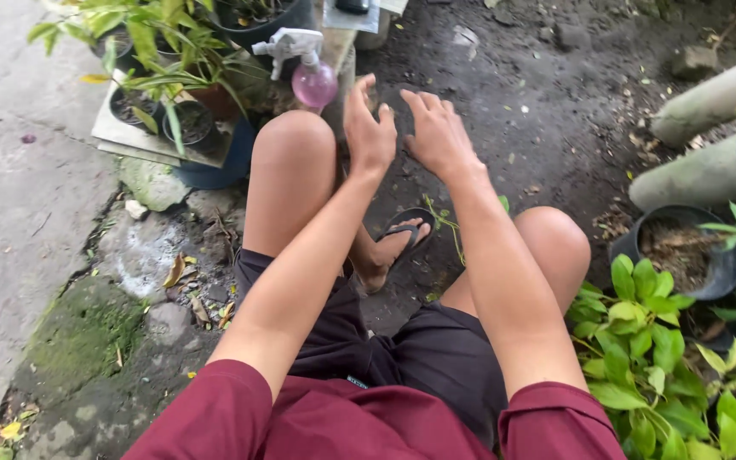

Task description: The person sits on the ground and sprays a small potted plant with a spray bottle. They then wipe the leaves of the plant with their hands. The person hangs the plant on a metal structure and then picks up another potted plant to spray and wipe its leaves.

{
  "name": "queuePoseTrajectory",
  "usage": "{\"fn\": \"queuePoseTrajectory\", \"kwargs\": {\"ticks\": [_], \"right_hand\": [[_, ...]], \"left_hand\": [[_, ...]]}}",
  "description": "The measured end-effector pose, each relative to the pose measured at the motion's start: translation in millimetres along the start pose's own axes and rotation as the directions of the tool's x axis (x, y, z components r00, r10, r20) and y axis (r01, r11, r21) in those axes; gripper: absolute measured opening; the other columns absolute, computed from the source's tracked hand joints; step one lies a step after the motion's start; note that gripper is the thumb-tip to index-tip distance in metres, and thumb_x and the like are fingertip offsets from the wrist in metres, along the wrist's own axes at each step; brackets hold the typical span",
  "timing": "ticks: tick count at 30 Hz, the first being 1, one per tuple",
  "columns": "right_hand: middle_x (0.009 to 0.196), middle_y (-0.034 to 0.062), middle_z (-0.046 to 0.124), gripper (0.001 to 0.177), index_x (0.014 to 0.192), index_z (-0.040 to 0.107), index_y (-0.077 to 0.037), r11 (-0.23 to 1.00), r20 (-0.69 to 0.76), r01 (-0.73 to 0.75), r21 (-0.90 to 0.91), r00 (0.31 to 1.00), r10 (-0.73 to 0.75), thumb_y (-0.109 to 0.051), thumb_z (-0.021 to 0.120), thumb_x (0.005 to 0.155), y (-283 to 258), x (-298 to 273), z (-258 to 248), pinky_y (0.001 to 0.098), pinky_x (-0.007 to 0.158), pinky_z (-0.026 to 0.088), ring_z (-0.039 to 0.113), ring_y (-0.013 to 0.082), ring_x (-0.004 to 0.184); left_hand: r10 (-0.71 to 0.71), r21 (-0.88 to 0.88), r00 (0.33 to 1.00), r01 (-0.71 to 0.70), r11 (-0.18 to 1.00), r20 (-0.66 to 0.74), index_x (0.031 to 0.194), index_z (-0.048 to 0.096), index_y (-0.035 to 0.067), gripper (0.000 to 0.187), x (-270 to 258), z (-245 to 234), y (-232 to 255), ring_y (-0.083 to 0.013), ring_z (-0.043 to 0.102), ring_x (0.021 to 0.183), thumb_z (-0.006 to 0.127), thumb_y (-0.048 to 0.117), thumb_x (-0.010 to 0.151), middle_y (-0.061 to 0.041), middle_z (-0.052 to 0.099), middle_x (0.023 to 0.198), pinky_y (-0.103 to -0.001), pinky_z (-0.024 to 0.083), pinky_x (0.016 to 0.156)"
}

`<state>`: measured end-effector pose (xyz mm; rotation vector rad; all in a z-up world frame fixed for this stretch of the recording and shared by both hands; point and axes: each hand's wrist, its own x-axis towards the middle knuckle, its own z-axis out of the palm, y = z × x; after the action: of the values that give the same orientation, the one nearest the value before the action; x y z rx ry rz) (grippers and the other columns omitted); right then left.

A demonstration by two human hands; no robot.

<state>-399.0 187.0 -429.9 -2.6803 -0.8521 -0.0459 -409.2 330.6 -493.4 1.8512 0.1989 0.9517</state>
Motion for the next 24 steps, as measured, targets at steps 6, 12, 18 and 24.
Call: {"fn": "queuePoseTrajectory", "kwargs": {"ticks": [6,12,18,24], "right_hand": [[0.153,0.0247,0.045,0.077,0.156,0.038,-0.009,0.964,-0.092,0.186,0.191,0.981,-0.171,-0.004,0.067,0.085,-39.7,32.7,8.8,0.0508,0.116,0.036,0.043,0.0435,0.137],[0.152,0.0283,0.046,0.068,0.155,0.039,-0.007,0.964,-0.092,0.163,0.213,0.985,-0.146,-0.002,0.058,0.090,-40.8,36.4,3.2,0.0542,0.115,0.037,0.042,0.0454,0.138],[0.151,0.0238,0.048,0.065,0.153,0.040,-0.003,0.975,-0.094,0.098,0.201,0.992,-0.080,-0.014,0.067,0.095,-12.2,23.8,15.0,0.0511,0.114,0.036,0.042,0.0425,0.138],[0.161,0.0227,0.037,0.108,0.162,0.020,-0.012,0.904,0.017,-0.200,0.377,0.978,0.210,-0.060,0.079,0.085,9.4,-29.4,-13.5,0.0509,0.119,0.027,0.026,0.0403,0.151]], "left_hand": [[0.161,0.550,0.984,-0.179,0.816,0.082,0.115,0.064,0.012,0.033,100.6,-70.1,31.6,-0.0304,0.054,0.122,0.071,0.005,0.083,-0.011,0.062,0.124,-0.043,0.038,0.111],[-0.188,0.733,0.975,0.038,0.679,0.123,0.120,0.065,0.018,0.037,134.3,-97.0,9.2,-0.0303,0.059,0.116,0.078,0.022,0.086,-0.009,0.064,0.125,-0.047,0.040,0.102],[-0.165,0.589,0.956,-0.011,0.808,0.244,0.101,0.071,0.026,0.017,128.5,-80.7,0.5,-0.0264,0.062,0.101,0.080,0.024,0.087,0.000,0.063,0.108,-0.048,0.039,0.088],[0.142,0.132,0.835,-0.247,0.960,0.532,0.100,0.082,0.025,0.018,93.9,-28.2,46.4,-0.0202,0.066,0.083,0.085,0.022,0.083,-0.001,0.066,0.095,-0.035,0.049,0.074]]}}
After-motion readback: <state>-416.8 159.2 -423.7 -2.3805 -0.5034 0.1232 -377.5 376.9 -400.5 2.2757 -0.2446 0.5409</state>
